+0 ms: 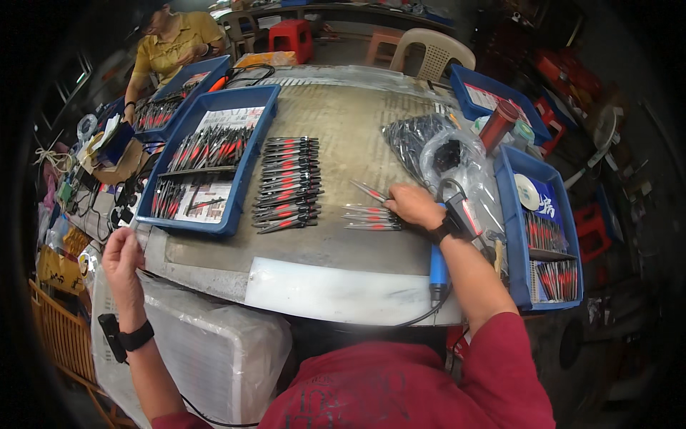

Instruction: The person assembles pens by inserting small components into pen barrels using a blue handheld tool. They repeatedly pick up pen barrels from the table, insert parts, and place the assembled pens into a white basket. The process is repeated for multiple pens throughout the clip.

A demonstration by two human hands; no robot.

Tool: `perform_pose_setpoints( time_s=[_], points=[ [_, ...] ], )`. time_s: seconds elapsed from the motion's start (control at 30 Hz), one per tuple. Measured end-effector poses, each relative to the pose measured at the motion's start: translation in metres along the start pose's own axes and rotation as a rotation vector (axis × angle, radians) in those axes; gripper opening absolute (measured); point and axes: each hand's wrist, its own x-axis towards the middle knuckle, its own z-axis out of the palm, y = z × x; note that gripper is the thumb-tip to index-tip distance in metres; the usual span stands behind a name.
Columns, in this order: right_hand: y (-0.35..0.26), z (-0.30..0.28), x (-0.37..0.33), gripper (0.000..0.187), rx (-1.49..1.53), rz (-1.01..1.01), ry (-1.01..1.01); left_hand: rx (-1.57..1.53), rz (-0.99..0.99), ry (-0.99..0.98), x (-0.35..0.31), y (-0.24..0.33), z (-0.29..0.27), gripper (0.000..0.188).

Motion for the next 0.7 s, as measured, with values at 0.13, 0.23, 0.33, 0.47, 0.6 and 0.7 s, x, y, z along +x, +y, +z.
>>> perform_pose_setpoints(
  time_s=[0.13,0.23,0.33,0.47,0.6,0.7],
  points=[
    [-0.003,0.0,0.005,0.022,0.001,0.025,-0.006,-0.011,-0.021,-0.16,-0.007,0.014,0.036,0.009],
    [-0.007,-0.006,0.005,0.021,0.075,0.042,0.035,0.048,0.028,-0.276,-0.015,0.028,0.057,0.01],
    [-0.022,-0.02,0.001,0.021,0.142,0.125,0.147,0.203,0.202,-0.36,-0.023,0.042,0.077,0.01],
    [-0.066,-0.056,-0.003,0.018,0.387,-0.003,0.196,0.36,0.419,-0.502,-0.029,0.053,0.098,0.015],
    [-0.133,-0.083,-0.019,0.015,0.487,-0.374,0.147,0.371,0.572,-0.537,-0.033,0.053,0.12,0.024],
    [-0.176,-0.092,-0.029,0.015,0.472,-0.61,0.168,0.457,0.641,-0.549,-0.041,0.051,0.133,0.036]
  ],
)
